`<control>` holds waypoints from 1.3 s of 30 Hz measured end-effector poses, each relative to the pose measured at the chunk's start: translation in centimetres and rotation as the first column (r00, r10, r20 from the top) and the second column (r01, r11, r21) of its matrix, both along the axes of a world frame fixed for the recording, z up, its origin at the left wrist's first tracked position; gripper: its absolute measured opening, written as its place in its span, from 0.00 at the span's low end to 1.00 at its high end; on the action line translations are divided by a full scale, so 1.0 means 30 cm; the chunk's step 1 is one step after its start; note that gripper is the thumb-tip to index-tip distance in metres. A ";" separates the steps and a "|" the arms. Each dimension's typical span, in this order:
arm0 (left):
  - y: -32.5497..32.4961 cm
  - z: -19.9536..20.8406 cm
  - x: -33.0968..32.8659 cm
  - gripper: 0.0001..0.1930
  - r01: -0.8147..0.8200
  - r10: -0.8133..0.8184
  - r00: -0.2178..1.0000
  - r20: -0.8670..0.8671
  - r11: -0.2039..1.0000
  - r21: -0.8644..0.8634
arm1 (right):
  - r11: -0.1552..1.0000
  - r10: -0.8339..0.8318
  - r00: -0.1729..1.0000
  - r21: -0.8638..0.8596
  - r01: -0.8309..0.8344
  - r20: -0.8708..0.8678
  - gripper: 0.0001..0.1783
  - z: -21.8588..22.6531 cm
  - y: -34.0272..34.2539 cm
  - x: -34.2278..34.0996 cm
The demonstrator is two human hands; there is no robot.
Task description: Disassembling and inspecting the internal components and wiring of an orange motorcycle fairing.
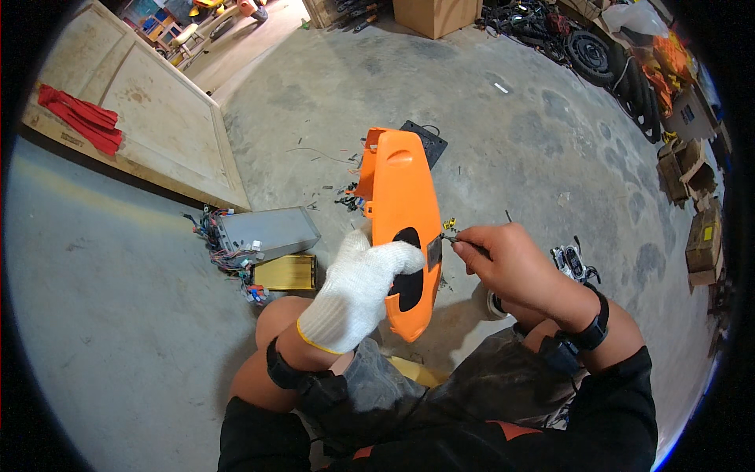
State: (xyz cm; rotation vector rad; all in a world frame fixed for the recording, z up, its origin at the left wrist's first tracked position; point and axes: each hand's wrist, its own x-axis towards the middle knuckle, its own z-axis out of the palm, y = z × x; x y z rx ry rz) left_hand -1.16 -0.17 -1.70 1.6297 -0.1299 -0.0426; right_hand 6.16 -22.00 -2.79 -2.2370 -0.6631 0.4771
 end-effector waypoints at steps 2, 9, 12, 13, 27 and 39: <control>-0.013 0.014 0.000 0.13 -0.028 0.011 0.978 -0.206 0.997 -0.078 | 0.999 0.031 0.992 -0.029 -0.027 0.123 0.13 -0.016 -0.006 -0.010; 0.052 -0.061 0.001 0.15 0.123 -0.211 0.965 0.153 0.888 0.443 | 0.954 0.282 0.804 -0.244 -0.176 0.524 0.12 -0.004 -0.012 -0.034; 0.052 -0.027 0.004 0.16 0.112 -0.123 0.933 -0.338 0.992 -0.052 | 0.962 0.268 0.687 -0.233 -0.146 0.675 0.15 0.003 0.010 -0.050; 0.052 -0.025 0.001 0.16 0.076 -0.109 0.925 -0.364 0.992 -0.104 | 0.960 0.273 0.685 -0.236 -0.149 0.676 0.15 0.004 0.009 -0.050; -0.062 0.102 0.008 0.22 -0.211 -0.079 0.821 -0.566 0.878 -0.430 | 0.995 0.085 0.977 0.043 -0.095 0.195 0.18 -0.081 0.088 -0.028; -0.032 0.101 -0.017 0.16 -0.275 0.204 0.760 -0.617 0.961 -0.021 | 0.985 0.174 0.792 -0.090 -0.150 0.585 0.09 -0.108 0.109 -0.059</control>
